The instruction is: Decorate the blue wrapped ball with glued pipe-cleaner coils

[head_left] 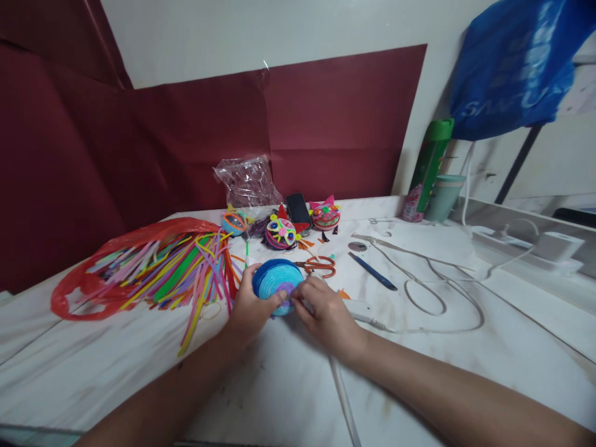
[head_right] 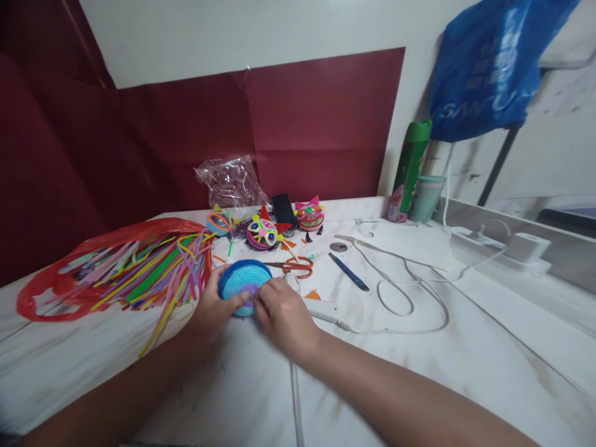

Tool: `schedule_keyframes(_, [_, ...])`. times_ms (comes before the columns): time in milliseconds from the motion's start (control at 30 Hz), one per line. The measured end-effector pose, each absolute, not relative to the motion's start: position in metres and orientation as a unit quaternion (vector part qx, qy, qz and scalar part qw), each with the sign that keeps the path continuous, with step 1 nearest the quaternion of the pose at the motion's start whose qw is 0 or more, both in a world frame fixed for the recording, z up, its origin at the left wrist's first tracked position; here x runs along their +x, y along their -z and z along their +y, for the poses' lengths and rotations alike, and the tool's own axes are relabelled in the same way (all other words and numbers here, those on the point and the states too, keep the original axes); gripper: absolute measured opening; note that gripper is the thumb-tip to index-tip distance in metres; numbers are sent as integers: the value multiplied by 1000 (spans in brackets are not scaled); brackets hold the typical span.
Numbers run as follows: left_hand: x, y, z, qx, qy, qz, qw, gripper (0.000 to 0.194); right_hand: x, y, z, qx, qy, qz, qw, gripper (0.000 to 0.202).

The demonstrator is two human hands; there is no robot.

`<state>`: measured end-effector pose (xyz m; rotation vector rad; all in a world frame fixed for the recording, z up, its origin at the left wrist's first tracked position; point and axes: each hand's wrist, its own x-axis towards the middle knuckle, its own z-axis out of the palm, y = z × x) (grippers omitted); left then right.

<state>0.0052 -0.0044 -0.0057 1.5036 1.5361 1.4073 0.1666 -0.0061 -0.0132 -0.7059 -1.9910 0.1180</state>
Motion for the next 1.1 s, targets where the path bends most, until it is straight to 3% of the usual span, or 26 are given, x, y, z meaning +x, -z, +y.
schedule_keyframes(500, [9,8,-4,543,-535,572,304,70,168,11,-5,-302,-21,-836,458,15])
schedule_keyframes(700, [7,7,-3,531,-531,571,331,66,167,13,-1,-350,-165,-774,501,11])
schedule_keyframes(867, [6,5,-4,538,-526,566,336,67,167,8,0,-390,-274,-731,488,6])
schedule_keyframes(1100, [6,6,-3,542,-522,569,332,67,168,5,0,-390,-286,-732,481,5])
